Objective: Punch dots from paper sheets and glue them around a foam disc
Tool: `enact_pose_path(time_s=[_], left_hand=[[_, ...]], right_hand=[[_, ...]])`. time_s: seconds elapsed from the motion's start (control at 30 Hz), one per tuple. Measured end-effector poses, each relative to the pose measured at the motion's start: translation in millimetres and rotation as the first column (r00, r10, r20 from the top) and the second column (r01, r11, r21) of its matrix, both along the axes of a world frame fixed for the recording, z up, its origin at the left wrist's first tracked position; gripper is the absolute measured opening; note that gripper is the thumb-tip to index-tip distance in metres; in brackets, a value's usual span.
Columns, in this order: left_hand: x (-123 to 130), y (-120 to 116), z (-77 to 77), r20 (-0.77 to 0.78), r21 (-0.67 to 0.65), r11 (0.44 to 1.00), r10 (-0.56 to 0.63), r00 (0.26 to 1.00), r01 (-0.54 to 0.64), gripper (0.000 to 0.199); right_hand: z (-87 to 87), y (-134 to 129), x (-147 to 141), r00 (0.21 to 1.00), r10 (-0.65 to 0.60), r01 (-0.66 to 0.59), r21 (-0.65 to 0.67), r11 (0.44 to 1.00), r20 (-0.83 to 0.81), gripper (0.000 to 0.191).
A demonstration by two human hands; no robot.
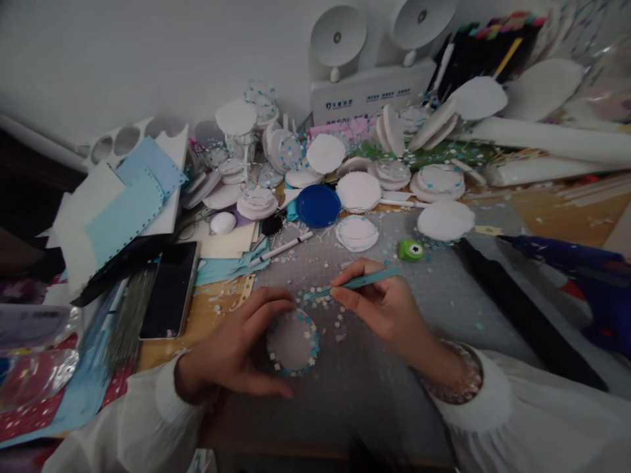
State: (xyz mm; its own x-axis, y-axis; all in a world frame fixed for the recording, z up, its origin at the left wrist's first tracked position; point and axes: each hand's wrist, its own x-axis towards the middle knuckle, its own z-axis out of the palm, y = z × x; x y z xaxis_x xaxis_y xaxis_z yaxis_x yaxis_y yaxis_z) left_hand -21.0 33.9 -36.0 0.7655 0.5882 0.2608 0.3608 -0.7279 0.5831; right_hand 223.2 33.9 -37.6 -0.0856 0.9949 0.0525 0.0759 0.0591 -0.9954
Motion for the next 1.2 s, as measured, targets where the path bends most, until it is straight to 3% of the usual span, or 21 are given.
enact_pose_path(time_s=[0.13, 0.33, 0.67, 0.83, 0.97, 1.2], left_hand=[[0.7, -0.8, -1.0, -0.025, -0.016, 0.999, 0.045, 0.999, -0.046, 0.088], [2.1, -3.9, 1.2, -0.05, -0.078, 0.991, 0.103, 0.993, -0.107, 0.067], [1.8, -4.2, -2.4, 0.003, -0.133, 0.983, 0.13, 0.992, -0.128, 0.057], [0.6, -4.1, -1.9, -0.006, -0.174, 0.971, 0.168, 0.986, -0.167, 0.079], [1.0, -3.1, -1.1, -0.005, -0.217, 0.97, 0.113, 0.994, -0.111, 0.102], [2.2, -2.5, -1.5, -0.01, -0.184, 0.978, 0.1, 0.995, -0.1, 0.093]], right_hand=[[-1.5, -0.9, 0.7, 1.0, 0.006, -0.006, -0.011, 1.0, -0.019, 0.013], [-5.8, -0.9, 1.7, 1.0, 0.01, -0.01, 0.002, 1.0, -0.022, 0.015], [-9.1, -3.0, 2.3, 0.979, 0.015, -0.043, -0.137, 0.99, -0.201, 0.015], [-7.8, -2.2, 0.0, 0.964, -0.014, -0.033, -0.17, 0.985, -0.265, 0.019], [-4.0, -1.0, -1.4, 0.927, -0.013, -0.077, -0.225, 0.971, -0.374, 0.018], [-7.7, 3.0, 7.1, 0.873, 0.137, -0.27, -0.229, 0.935, -0.469, 0.019]])
